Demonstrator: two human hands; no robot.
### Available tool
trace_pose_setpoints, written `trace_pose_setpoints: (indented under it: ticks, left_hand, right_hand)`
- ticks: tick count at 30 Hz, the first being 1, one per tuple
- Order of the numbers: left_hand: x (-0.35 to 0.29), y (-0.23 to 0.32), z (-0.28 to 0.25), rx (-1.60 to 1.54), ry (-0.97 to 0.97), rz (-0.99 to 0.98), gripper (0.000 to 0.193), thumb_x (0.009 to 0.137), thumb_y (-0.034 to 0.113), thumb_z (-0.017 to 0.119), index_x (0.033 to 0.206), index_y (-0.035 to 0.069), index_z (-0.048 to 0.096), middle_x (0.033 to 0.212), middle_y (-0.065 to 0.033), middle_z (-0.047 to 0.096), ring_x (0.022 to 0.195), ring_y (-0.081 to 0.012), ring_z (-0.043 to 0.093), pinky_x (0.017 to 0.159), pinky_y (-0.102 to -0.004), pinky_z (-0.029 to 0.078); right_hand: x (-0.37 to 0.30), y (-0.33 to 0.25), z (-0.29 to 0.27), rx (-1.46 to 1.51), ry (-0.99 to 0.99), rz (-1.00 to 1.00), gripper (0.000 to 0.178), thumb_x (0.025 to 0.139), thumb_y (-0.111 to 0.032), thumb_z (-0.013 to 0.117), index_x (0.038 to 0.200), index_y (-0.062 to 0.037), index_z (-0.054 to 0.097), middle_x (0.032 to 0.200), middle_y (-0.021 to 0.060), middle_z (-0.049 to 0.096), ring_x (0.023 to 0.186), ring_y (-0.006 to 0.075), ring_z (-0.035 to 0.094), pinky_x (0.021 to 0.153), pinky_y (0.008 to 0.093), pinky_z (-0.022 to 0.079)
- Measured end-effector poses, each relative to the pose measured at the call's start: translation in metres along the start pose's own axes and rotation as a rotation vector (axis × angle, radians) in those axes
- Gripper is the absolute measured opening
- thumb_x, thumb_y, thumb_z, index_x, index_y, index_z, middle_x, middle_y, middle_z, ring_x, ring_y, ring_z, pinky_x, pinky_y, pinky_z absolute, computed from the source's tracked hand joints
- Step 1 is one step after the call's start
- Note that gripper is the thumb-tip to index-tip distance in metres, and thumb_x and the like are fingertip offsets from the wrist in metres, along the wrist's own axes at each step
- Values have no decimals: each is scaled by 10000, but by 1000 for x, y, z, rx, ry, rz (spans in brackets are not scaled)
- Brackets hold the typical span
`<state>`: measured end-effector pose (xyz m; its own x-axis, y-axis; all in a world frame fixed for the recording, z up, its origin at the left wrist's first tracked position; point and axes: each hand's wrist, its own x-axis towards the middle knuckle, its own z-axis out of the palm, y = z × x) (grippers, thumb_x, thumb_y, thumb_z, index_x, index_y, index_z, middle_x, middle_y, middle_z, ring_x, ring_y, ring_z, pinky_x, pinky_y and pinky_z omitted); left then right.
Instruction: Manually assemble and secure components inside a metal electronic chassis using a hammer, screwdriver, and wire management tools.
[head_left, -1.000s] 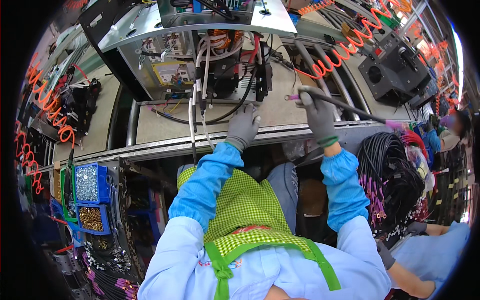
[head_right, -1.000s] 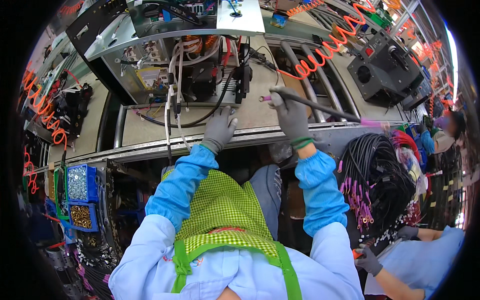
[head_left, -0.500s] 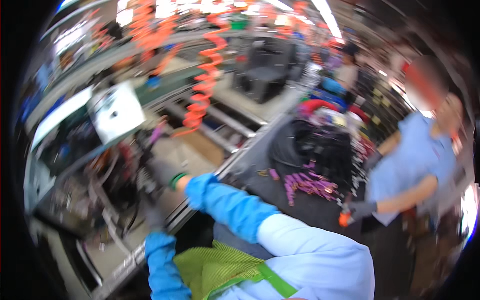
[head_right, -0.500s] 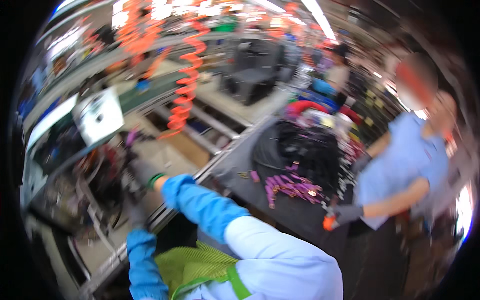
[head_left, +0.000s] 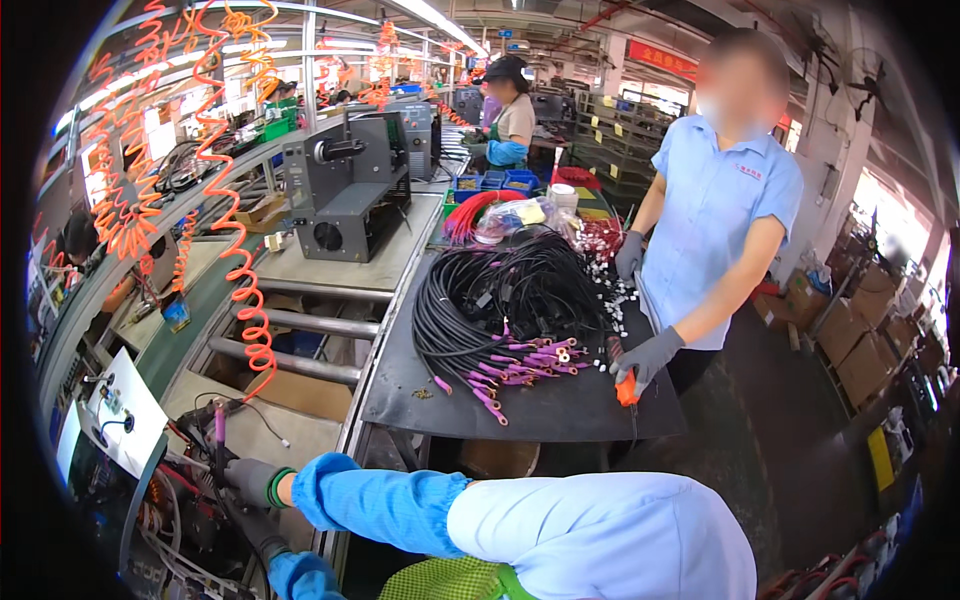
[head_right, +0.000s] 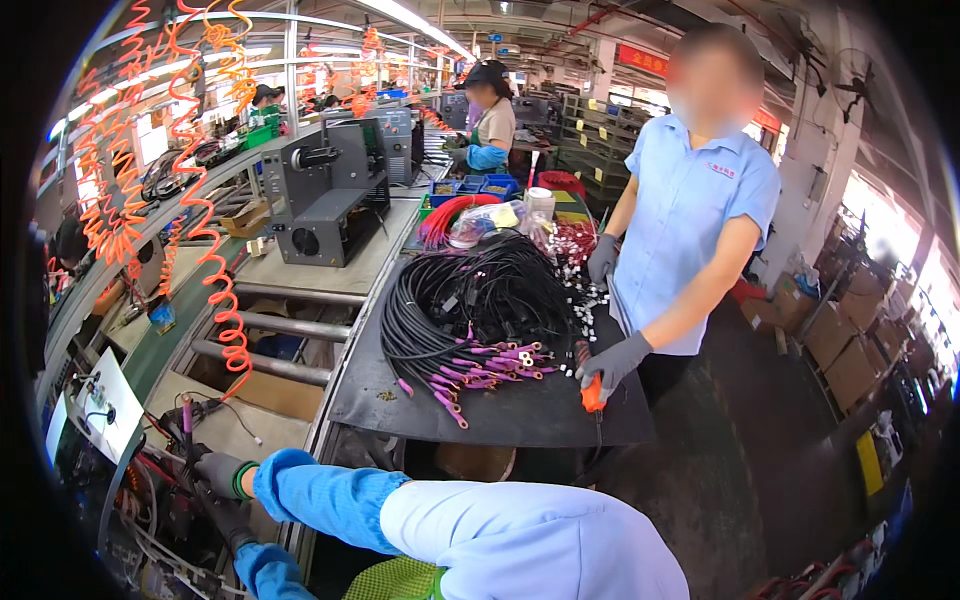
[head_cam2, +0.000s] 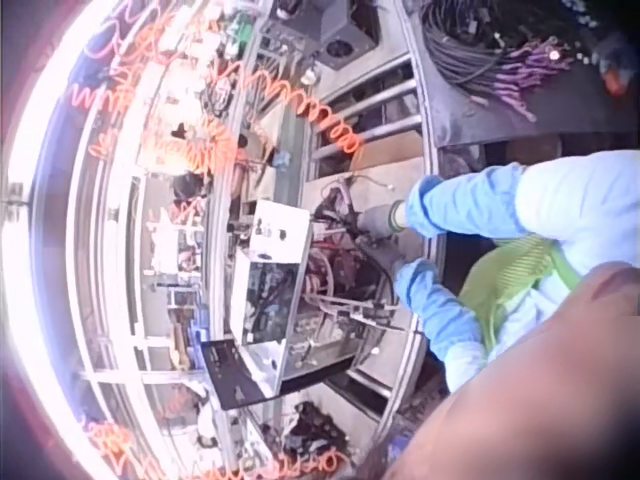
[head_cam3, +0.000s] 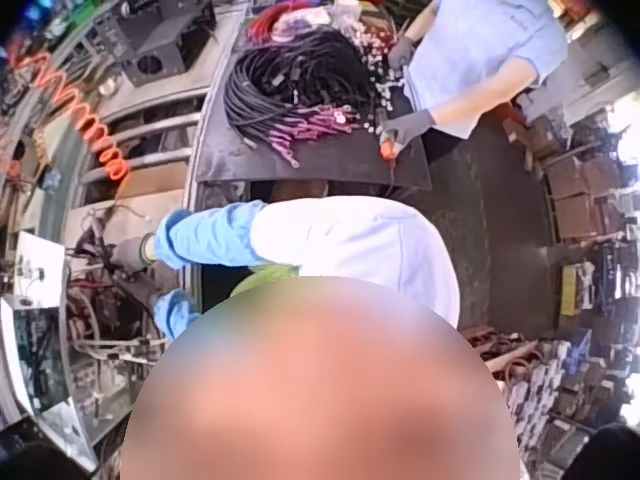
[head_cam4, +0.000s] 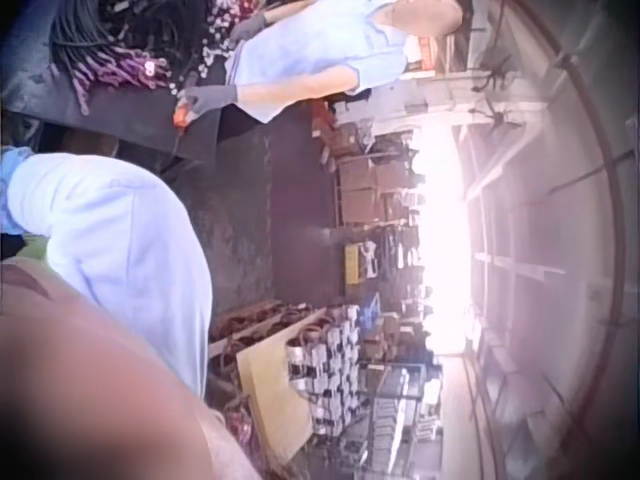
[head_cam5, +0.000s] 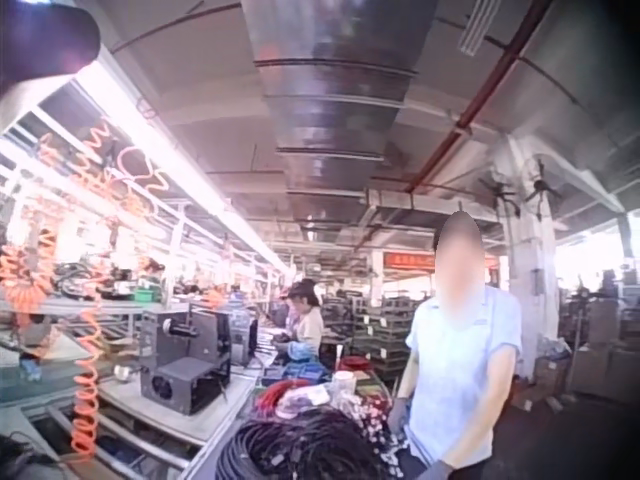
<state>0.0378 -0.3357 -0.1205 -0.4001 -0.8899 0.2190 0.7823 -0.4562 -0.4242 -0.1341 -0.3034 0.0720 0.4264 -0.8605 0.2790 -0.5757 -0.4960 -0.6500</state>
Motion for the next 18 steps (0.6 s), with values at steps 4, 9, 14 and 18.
trace_pose_setpoints:
  ticks: [4, 9, 14, 18]
  left_hand:
    - [1, -3, 13, 1394, 463, 414, 607, 913, 458, 398, 1445, 191, 280, 1520, -55, 255, 1390, -272, 238, 1116, -495, 201]
    - [-5, -19, 18, 1540, 411, 483, 511, 930, 175, 454, 1419, 122, 318, 1435, -101, 367, 1287, -261, 390, 1025, -410, 362]
    - [-4, -63, 48, 1944, 426, 521, 478, 930, 61, 473, 1400, 61, 387, 1376, -124, 441, 1188, -226, 482, 982, -341, 405]
    - [0, -42, 49, 2189, 375, 418, 466, 915, 8, 493, 1376, 42, 434, 1313, -112, 506, 1123, -197, 510, 951, -313, 426]
  right_hand:
    - [3, 2, 2, -2, -5, -2, 259, 786, -187, 600, 982, -17, 612, 1005, 213, 584, 953, 390, 572, 811, 453, 466]
    - [-1, 3, 3, 7, -7, 12, 250, 768, -148, 588, 981, -21, 613, 979, 212, 591, 949, 394, 574, 816, 459, 464]
    - [-4, 3, 9, 96, 56, 54, 206, 793, -144, 572, 960, -35, 624, 934, 215, 606, 916, 393, 591, 783, 459, 477]
    - [0, 2, 7, 140, 89, 74, 220, 737, -147, 643, 915, -22, 618, 900, 221, 615, 915, 413, 583, 783, 457, 478]
